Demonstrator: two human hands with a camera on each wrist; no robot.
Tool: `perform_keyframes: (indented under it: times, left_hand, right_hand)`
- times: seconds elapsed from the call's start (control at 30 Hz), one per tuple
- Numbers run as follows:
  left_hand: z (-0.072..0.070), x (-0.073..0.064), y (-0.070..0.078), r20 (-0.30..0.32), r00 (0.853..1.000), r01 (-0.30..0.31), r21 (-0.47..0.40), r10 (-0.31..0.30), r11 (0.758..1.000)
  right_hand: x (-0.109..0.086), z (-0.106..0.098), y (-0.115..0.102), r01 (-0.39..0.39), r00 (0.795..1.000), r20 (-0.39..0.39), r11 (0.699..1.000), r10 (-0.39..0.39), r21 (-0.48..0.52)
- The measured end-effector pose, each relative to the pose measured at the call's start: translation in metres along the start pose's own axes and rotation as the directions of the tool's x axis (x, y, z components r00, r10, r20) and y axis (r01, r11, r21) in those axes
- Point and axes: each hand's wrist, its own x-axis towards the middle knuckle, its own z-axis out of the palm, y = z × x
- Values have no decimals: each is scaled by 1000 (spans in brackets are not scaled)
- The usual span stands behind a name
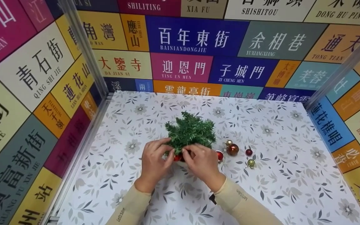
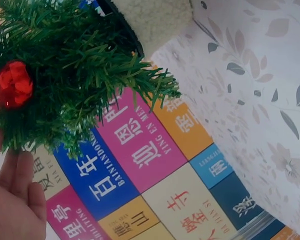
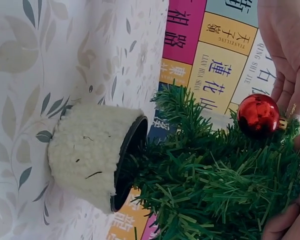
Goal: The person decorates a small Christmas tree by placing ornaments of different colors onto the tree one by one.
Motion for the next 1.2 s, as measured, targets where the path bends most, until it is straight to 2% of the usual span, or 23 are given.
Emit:
perform_keyframes:
  times: [0.23,0.4,0.63,0.87,1.2]
  left_hand:
    - [1,-1,-1,-12,1000,-21,20,21,1000]
    - [1,0,-2,-18,999,-42,14,42,999]
    - [1,0,-3,-6,999,-52,20,52,998]
    - [1,-1,-4,-8,998,-69,43,70,997]
    - [-2,2,-3,26,996,-91,61,90,994]
  right_hand:
    - [-2,1,5,71,997,22,996,-70,-49]
    - [-3,0,12,125,991,46,992,-125,3]
    - [-4,-1,17,109,992,49,990,-113,87]
    - [-2,-1,17,118,991,65,992,-121,49]
    - [0,-5,14,133,989,61,991,-135,23]
